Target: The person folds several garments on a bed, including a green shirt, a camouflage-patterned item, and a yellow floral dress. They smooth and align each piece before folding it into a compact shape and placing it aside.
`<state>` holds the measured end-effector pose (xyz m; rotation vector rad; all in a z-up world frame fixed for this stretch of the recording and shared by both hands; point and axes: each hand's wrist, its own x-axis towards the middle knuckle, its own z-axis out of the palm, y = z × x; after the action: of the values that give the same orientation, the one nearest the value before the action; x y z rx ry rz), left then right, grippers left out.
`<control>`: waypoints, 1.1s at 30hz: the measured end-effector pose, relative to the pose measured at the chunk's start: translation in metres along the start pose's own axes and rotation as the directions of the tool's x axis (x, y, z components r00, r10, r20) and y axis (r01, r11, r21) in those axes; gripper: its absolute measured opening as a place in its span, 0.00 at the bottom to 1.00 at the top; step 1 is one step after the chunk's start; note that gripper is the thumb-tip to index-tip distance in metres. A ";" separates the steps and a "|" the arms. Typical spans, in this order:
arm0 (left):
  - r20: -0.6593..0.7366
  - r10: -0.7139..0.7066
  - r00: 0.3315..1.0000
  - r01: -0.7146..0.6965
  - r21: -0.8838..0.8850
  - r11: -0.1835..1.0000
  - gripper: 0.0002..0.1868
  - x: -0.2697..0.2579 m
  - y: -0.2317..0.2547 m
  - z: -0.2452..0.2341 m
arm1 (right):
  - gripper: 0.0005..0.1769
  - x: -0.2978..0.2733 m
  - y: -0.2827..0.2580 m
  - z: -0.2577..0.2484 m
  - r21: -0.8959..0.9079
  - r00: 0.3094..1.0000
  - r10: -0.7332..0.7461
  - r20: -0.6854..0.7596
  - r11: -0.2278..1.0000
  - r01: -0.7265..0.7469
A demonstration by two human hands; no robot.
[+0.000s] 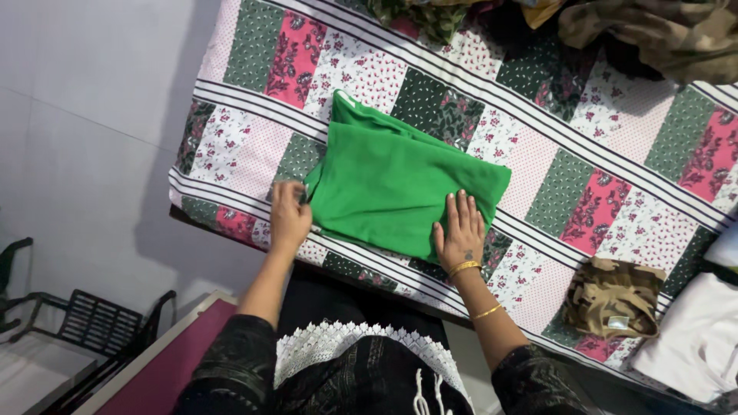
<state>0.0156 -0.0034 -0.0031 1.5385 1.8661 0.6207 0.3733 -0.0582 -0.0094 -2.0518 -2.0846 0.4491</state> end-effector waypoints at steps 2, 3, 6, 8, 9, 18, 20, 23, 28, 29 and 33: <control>-0.203 0.098 0.974 -0.075 0.117 0.990 0.19 0.007 0.028 0.013 | 0.39 0.005 -0.005 0.000 0.048 0.998 0.056 0.021 0.997 -0.057; -0.116 0.301 0.946 -0.283 0.155 0.947 0.20 0.008 0.045 0.028 | 0.40 0.006 -0.008 0.002 0.025 0.999 0.032 -0.003 0.999 -0.032; 0.264 0.752 0.603 -0.795 0.126 0.593 0.28 0.004 0.094 0.089 | 0.40 0.016 -0.021 0.017 -0.051 0.999 -0.040 -0.035 0.998 0.038; 0.399 0.694 0.599 -0.799 0.244 0.549 0.33 0.013 0.112 0.122 | 0.39 0.033 -0.025 0.030 -0.108 0.997 -0.082 -0.008 0.991 0.080; 0.461 0.657 0.596 -0.802 0.300 0.517 0.35 0.022 0.115 0.134 | 0.41 0.041 -0.020 0.030 -0.076 0.998 -0.054 0.008 0.996 0.055; 0.529 0.449 0.720 -0.686 0.449 0.572 0.52 0.105 0.083 0.110 | 0.47 0.073 0.021 0.011 -0.138 0.984 0.173 0.034 0.976 -0.167; 0.483 0.445 0.754 -0.654 0.490 0.576 0.52 0.112 0.076 0.103 | 0.47 0.072 0.034 0.020 -0.221 0.973 0.229 0.013 0.950 -0.220; 0.437 0.436 0.787 -0.616 0.513 0.597 0.51 0.116 0.069 0.100 | 0.47 0.072 0.066 0.033 -0.191 0.915 0.385 -0.123 0.895 -0.403; 0.418 0.458 0.785 -0.619 0.497 0.608 0.50 0.100 0.059 0.093 | 0.36 0.026 0.096 0.013 0.310 0.833 0.538 -0.131 0.820 -0.481; 0.446 0.478 0.757 -0.653 0.501 0.568 0.50 0.086 0.056 0.089 | 0.34 0.015 0.095 0.008 0.409 0.785 0.620 0.006 0.715 -0.568; 0.536 0.460 0.707 -0.689 0.381 0.616 0.48 0.034 0.045 0.061 | 0.34 -0.010 0.073 0.002 0.623 0.779 0.558 0.285 0.510 -0.593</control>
<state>0.0862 0.0368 -0.0193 2.5097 1.2393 -0.0303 0.4413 -0.0683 -0.0353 -2.1464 -0.8828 1.1772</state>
